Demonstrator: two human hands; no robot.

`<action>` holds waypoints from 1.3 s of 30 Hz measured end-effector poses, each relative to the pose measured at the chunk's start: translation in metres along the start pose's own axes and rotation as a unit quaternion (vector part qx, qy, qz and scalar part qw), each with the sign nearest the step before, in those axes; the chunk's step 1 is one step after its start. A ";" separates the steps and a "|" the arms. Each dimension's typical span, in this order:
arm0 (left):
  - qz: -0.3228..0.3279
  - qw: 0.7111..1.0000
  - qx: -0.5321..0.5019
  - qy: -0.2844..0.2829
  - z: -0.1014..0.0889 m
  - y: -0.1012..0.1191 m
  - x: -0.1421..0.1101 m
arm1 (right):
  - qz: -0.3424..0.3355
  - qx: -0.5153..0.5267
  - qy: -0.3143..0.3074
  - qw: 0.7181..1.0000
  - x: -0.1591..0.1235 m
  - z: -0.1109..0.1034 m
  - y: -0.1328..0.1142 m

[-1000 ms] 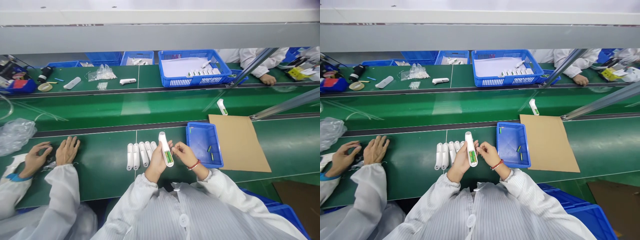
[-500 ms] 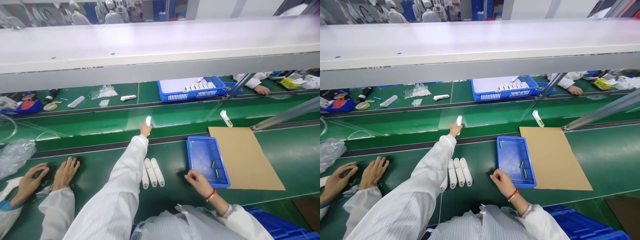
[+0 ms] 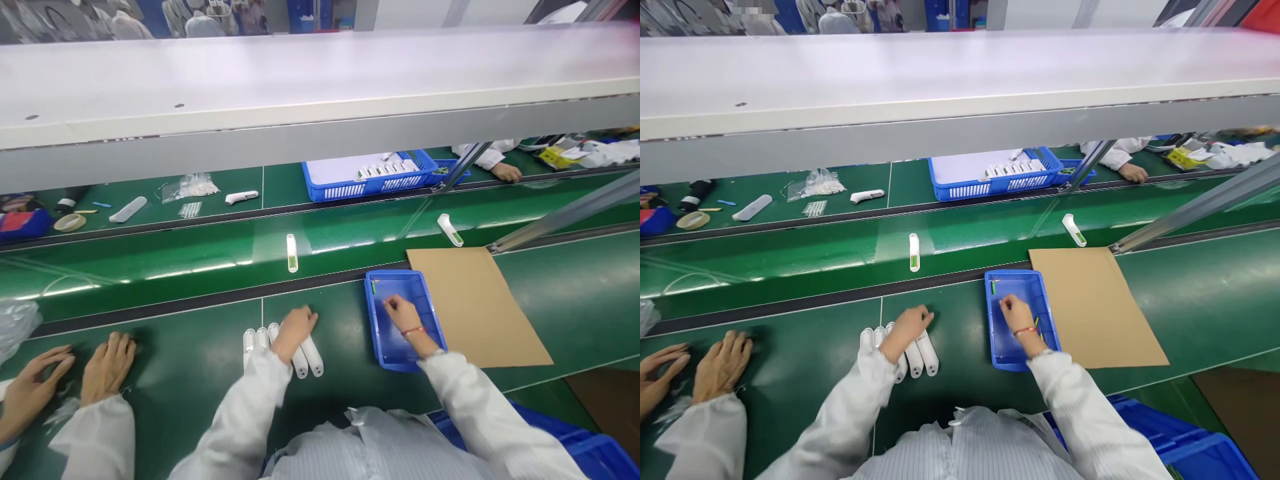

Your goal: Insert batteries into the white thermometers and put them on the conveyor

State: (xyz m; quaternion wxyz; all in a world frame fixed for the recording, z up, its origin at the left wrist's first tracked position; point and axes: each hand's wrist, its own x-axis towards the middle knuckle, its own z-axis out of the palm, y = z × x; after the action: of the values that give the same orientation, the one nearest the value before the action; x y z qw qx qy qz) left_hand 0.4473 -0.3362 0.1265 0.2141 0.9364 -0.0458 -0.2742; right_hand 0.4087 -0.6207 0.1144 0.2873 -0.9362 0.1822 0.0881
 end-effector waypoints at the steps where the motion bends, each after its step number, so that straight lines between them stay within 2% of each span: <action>1: 0.015 1.000 0.010 -0.015 0.015 0.002 -0.024 | 0.004 -0.008 0.002 1.000 0.016 0.003 0.002; 4: 0.032 0.998 0.043 -0.029 0.048 0.005 -0.074 | 0.014 -0.029 0.001 0.999 0.051 0.019 0.001; 7: 0.087 0.990 0.114 -0.016 0.057 0.001 -0.086 | 0.033 -0.037 -0.004 0.999 0.066 0.034 -0.005; 10: 0.180 0.970 0.158 -0.038 0.048 -0.006 -0.072 | 0.051 -0.033 -0.007 0.998 0.065 0.039 -0.006; 15: 0.261 0.955 0.104 -0.099 0.032 -0.008 -0.035 | 0.047 0.015 0.002 0.999 0.044 0.026 0.007; 20: 0.262 0.957 -0.029 -0.123 0.021 0.001 -0.015 | 0.011 0.120 0.002 0.993 0.005 -0.003 0.029; 23: 0.239 0.957 -0.126 -0.108 0.016 0.006 -0.018 | -0.013 0.186 -0.007 0.982 -0.021 -0.018 0.033; 24: 0.226 0.949 -0.198 -0.095 0.016 0.009 -0.022 | -0.023 0.214 -0.013 0.976 -0.029 -0.022 0.031; 25: 0.201 0.928 -0.303 -0.084 0.016 0.013 -0.026 | -0.035 0.245 -0.023 0.969 -0.036 -0.026 0.028; 26: 0.161 0.884 -0.433 -0.074 0.017 0.017 -0.031 | -0.047 0.279 -0.036 0.958 -0.043 -0.030 0.023; 27: 0.108 0.811 -0.571 -0.064 0.018 0.022 -0.037 | -0.059 0.313 -0.050 0.947 -0.048 -0.033 0.017; 29: 0.000 0.629 -0.776 -0.045 0.021 0.032 -0.048 | -0.076 0.365 -0.079 0.924 -0.057 -0.038 0.001; 30: -0.038 0.564 -0.824 -0.040 0.022 0.037 -0.054 | -0.081 0.379 -0.093 0.917 -0.061 -0.040 -0.007; 31: -0.064 0.525 -0.848 -0.037 0.023 0.041 -0.059 | -0.088 0.387 -0.110 0.911 -0.065 -0.041 -0.015; 32: -0.077 0.507 -0.858 -0.039 0.023 0.045 -0.065 | -0.097 0.391 -0.128 0.906 -0.069 -0.042 -0.023; 33: -0.084 0.507 -0.857 -0.041 0.022 0.047 -0.069 | -0.112 0.388 -0.147 0.903 -0.072 -0.042 -0.029; 36: -0.084 0.535 -0.840 -0.030 0.019 0.051 -0.082 | -0.174 0.355 -0.193 0.898 -0.083 -0.039 -0.046; 39: -0.065 0.547 -0.834 -0.024 0.014 0.051 -0.094 | -0.245 0.291 -0.217 0.899 -0.095 -0.036 -0.059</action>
State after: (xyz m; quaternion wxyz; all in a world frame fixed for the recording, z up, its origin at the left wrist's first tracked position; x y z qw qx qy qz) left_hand 0.3621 -0.3682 0.1841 0.8792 0.3306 0.2597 -0.2244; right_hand 0.3472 -0.5686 0.1997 0.5919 -0.7835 -0.1021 0.1592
